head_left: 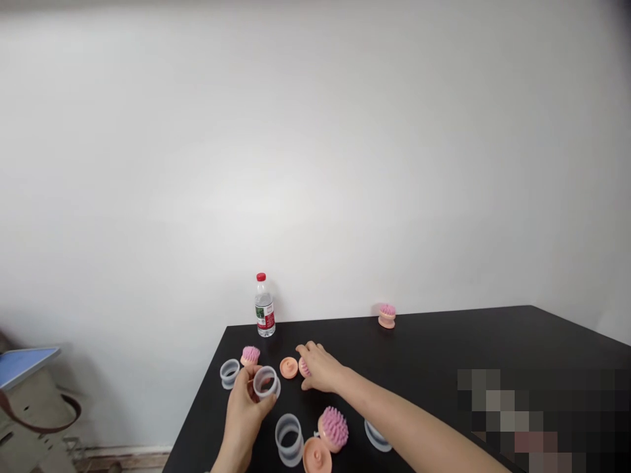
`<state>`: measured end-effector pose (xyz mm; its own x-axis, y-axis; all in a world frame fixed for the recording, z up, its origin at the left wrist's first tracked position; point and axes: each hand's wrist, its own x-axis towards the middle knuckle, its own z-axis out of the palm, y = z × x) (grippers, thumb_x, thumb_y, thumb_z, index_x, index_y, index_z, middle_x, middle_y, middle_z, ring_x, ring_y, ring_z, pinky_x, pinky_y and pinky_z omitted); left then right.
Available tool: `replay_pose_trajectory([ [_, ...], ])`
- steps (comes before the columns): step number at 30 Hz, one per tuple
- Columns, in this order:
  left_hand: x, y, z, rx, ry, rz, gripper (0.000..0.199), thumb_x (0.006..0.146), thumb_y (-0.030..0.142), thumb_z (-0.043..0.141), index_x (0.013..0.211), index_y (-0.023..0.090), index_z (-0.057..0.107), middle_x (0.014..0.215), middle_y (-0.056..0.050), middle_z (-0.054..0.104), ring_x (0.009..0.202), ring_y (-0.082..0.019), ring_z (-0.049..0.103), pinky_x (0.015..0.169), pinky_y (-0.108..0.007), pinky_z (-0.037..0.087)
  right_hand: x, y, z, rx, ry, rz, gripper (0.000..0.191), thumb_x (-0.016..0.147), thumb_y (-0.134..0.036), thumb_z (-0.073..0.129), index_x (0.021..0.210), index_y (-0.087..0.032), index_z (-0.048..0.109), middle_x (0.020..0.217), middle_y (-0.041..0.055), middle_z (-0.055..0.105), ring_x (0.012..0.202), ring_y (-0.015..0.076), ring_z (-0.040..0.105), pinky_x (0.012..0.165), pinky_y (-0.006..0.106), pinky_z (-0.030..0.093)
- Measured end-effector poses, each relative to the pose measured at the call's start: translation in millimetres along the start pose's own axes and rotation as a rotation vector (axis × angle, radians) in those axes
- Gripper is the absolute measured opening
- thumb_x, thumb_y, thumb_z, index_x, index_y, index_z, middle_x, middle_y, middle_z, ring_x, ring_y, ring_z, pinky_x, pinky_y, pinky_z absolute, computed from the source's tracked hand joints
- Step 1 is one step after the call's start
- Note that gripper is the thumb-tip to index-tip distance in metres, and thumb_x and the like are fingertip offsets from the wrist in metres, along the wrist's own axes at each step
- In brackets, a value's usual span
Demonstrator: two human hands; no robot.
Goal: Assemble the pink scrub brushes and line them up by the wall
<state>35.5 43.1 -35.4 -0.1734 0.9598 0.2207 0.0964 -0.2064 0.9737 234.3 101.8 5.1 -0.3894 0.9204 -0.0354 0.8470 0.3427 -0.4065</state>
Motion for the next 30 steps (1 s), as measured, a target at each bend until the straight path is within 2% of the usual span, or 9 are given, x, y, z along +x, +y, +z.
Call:
replay_pose_trajectory([
  [3,-8,0,-0.1,-0.006,0.013,0.030,0.041,0.059,0.025,0.075,0.097,0.018,0.063,0.092,-0.009,0.074,0.087,-0.029,0.072,0.079,-0.040,0.056,11,2,9,-0.014,0.014,0.041,0.035,0.090,-0.029,0.069,0.121,-0.016,0.061,0.128,0.0097,0.060,0.115,0.0273,0.060,0.098,0.050,0.049],
  [5,-14,3,-1.1,0.002,0.015,0.056,0.041,0.062,0.025,0.075,0.100,0.018,0.063,0.097,-0.010,0.073,0.092,-0.029,0.071,0.083,-0.041,0.055,8,6,5,0.012,0.058,0.047,0.026,0.095,-0.031,0.064,0.116,-0.016,0.062,0.123,0.0082,0.062,0.111,0.0249,0.061,0.096,0.048,0.050],
  [10,-27,14,-2.3,0.108,0.002,0.199,0.036,0.068,0.022,0.074,0.103,0.021,0.067,0.112,-0.011,0.064,0.109,-0.033,0.063,0.091,-0.046,0.053,-30,5,-22,0.193,0.198,-0.001,0.043,0.080,-0.026,0.075,0.117,-0.017,0.055,0.105,0.0052,0.066,0.097,0.0217,0.064,0.083,0.032,0.051],
  [13,-34,15,-0.3,0.232,-0.025,0.377,0.032,0.073,0.023,0.071,0.106,0.023,0.069,0.118,-0.012,0.061,0.118,-0.034,0.058,0.092,-0.048,0.055,-65,-10,-26,0.373,0.232,-0.083,0.033,0.084,-0.025,0.068,0.114,-0.022,0.054,0.100,-0.0006,0.065,0.087,0.0157,0.064,0.071,0.024,0.051],
  [17,-43,18,2.4,0.318,-0.075,0.575,0.036,0.080,0.028,0.073,0.114,0.026,0.065,0.115,-0.010,0.066,0.110,-0.030,0.064,0.088,-0.044,0.058,-104,-32,-16,0.624,0.352,-0.213,0.037,0.070,-0.009,0.072,0.104,-0.023,0.064,0.098,-0.0011,0.063,0.086,0.0162,0.061,0.072,0.025,0.049],
  [19,-48,21,3.0,0.355,-0.104,0.668,0.041,0.080,0.028,0.074,0.119,0.028,0.062,0.111,-0.009,0.068,0.104,-0.028,0.067,0.085,-0.039,0.060,-114,-37,-10,0.601,0.397,-0.229,0.041,0.067,-0.005,0.073,0.103,-0.023,0.065,0.100,-0.0005,0.063,0.088,0.0176,0.061,0.078,0.027,0.049],
  [23,-56,29,3.8,0.422,-0.161,0.829,0.048,0.081,0.023,0.074,0.126,0.028,0.059,0.108,-0.009,0.068,0.099,-0.025,0.068,0.080,-0.033,0.061,-124,-39,-2,0.576,0.389,-0.252,0.048,0.065,-0.004,0.078,0.107,-0.023,0.064,0.106,0.0015,0.067,0.098,0.0214,0.063,0.091,0.033,0.048],
  [26,-61,32,4.9,0.406,-0.231,0.849,0.051,0.084,0.021,0.071,0.132,0.028,0.056,0.112,-0.009,0.067,0.101,-0.023,0.068,0.081,-0.030,0.060,-130,-35,2,0.598,0.388,-0.285,0.048,0.065,-0.005,0.081,0.106,-0.024,0.064,0.111,0.0030,0.066,0.105,0.0227,0.063,0.095,0.034,0.047],
  [30,-64,34,7.0,0.297,-0.376,0.739,0.055,0.084,0.017,0.069,0.133,0.034,0.054,0.112,-0.006,0.067,0.099,-0.020,0.068,0.081,-0.026,0.058,-138,-28,6,0.619,0.381,-0.318,0.049,0.064,-0.007,0.086,0.104,-0.025,0.065,0.116,0.0036,0.060,0.106,0.0217,0.061,0.093,0.033,0.048],
])
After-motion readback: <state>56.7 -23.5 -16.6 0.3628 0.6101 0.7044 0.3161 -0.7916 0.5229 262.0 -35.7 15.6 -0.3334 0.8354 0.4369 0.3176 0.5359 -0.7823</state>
